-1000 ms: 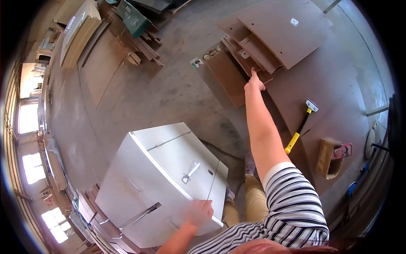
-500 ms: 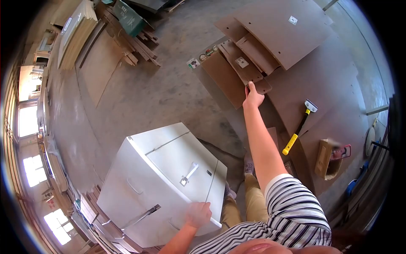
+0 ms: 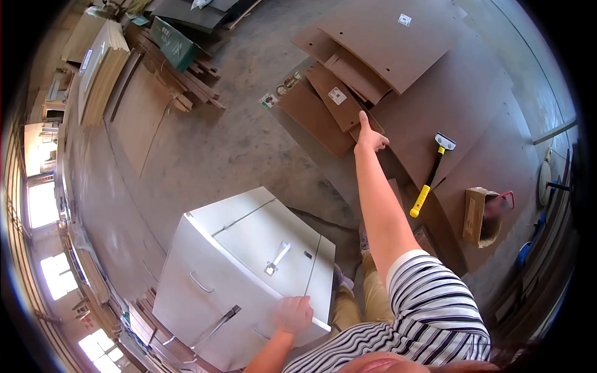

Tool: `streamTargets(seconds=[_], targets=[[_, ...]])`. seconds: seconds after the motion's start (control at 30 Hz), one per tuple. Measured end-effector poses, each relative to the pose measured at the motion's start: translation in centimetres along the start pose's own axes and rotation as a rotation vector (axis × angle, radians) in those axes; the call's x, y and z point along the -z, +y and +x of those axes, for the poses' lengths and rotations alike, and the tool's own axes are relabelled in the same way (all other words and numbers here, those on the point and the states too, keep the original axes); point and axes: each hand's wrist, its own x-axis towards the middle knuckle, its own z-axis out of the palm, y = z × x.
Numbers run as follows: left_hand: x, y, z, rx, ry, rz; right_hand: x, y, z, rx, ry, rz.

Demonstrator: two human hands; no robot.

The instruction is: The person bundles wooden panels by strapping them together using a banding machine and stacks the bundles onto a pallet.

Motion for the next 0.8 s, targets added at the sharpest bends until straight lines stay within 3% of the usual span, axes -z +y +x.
streamTargets(seconds=[0.3, 0.37, 0.4, 0.47, 0.5, 0.57, 0.67, 0.8], targets=[[-0.1, 0.0, 0.0, 0.040, 0.007, -0.017, -2.2, 0.2, 1.0, 0.117, -0.054, 0.103], [-0.3, -0.1, -0.2, 0.018, 0.027, -0.004, -3.6, 1.9, 2.7, 0.215, -0.235, 0.449], [-0.4, 0.0, -0.2, 0.023, 0.031, -0.005, -3.6, 2.2, 3.1, 0.218, -0.241, 0.447], [-0.3, 0.1, -0.2, 0.017, 0.041, -0.003, -2.8, 3.1, 3.1, 0.232, -0.639, 0.795], [-0.3, 0.0, -0.1, 0.021, 0.044, -0.001, -2.0, 3.2, 2.8, 0.231, -0.645, 0.795], [-0.4, -0.1, -0.2, 0.007, 0.041, -0.003, 0.0, 3.7, 2.0, 0.163, -0.891, 0.860], [-0.1, 0.0, -0.1, 0.006, 0.029, -0.002, 2.1, 4.8, 1.2, 0.087, -1.004, 0.796], [-0.1, 0.0, 0.0, -0.008, 0.035, 0.004, 1.1, 6.5, 1.3, 0.076, -0.900, 0.670]])
